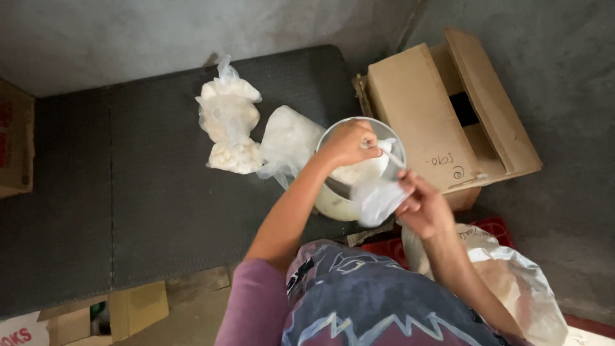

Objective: Scooping white powder from a large sack into small plastic bags and weighing them on a scale.

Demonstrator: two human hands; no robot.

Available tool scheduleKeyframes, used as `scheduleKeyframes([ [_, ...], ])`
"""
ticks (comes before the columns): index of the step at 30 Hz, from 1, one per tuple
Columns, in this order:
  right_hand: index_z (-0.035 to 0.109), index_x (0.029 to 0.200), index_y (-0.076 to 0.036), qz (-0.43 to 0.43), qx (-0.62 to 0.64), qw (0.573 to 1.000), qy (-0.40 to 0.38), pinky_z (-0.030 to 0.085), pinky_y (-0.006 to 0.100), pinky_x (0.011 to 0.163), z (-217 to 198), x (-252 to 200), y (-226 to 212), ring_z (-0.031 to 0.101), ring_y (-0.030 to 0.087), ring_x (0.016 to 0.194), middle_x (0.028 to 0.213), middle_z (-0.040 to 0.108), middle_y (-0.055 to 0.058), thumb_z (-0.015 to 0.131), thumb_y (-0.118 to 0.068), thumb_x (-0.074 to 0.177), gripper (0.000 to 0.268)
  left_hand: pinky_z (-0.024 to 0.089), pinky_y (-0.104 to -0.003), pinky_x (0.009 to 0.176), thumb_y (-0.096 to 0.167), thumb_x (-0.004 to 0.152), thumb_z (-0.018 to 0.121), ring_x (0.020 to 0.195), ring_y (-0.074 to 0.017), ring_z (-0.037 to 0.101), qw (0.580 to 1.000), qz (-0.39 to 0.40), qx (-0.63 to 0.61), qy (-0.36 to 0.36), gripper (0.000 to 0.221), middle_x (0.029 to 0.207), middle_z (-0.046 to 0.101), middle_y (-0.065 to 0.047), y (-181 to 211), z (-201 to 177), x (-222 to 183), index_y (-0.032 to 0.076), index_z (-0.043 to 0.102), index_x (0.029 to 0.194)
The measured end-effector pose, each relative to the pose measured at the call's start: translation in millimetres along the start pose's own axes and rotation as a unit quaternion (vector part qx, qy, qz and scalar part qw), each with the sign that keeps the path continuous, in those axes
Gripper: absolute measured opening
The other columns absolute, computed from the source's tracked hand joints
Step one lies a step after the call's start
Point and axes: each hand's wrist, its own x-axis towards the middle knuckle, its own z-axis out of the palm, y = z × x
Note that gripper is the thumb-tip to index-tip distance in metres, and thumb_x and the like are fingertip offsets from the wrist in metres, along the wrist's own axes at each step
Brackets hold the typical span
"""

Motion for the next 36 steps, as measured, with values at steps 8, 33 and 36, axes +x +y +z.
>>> scheduleKeyframes([
  [8,0.064,0.119,-0.005,0.118,-0.026,0.992,-0.027,0.038,0.024,0.061,63.6,-4.4,57.8,0.036,0.006,0.053,0.085,0.056,-0.004,0.050,-0.026,0.106,0.028,0.055,-0.046,0.078,0.017,0.073,0.078,0.095,-0.0341,0.071,0.968,-0.009,0.186,-0.170,0.008,0.095,0.074,-0.011,20.3,-1.6,38.3,0.009,0.079,0.076],
  [33,0.069,0.112,0.000,0.022,-0.433,0.878,-0.201,0.053,0.031,0.061,67.7,42.7,87.7,0.065,0.014,0.073,0.093,0.069,0.007,0.066,-0.012,0.098,0.019,0.056,-0.048,0.070,0.013,0.084,0.060,0.084,-0.0353,0.071,0.958,0.057,0.280,-0.032,0.014,0.090,0.072,-0.014,59.4,4.8,-11.7,0.012,0.073,0.082],
  [36,0.071,0.110,-0.002,0.079,-0.537,0.808,-0.231,0.054,0.025,0.060,69.6,4.6,16.1,0.064,0.011,0.065,0.082,0.068,0.003,0.068,-0.018,0.100,0.019,0.053,-0.049,0.072,0.009,0.087,0.063,0.085,-0.0392,0.069,0.988,0.035,0.152,-0.016,0.007,0.094,0.070,-0.015,72.0,-17.9,-24.7,0.008,0.070,0.087],
])
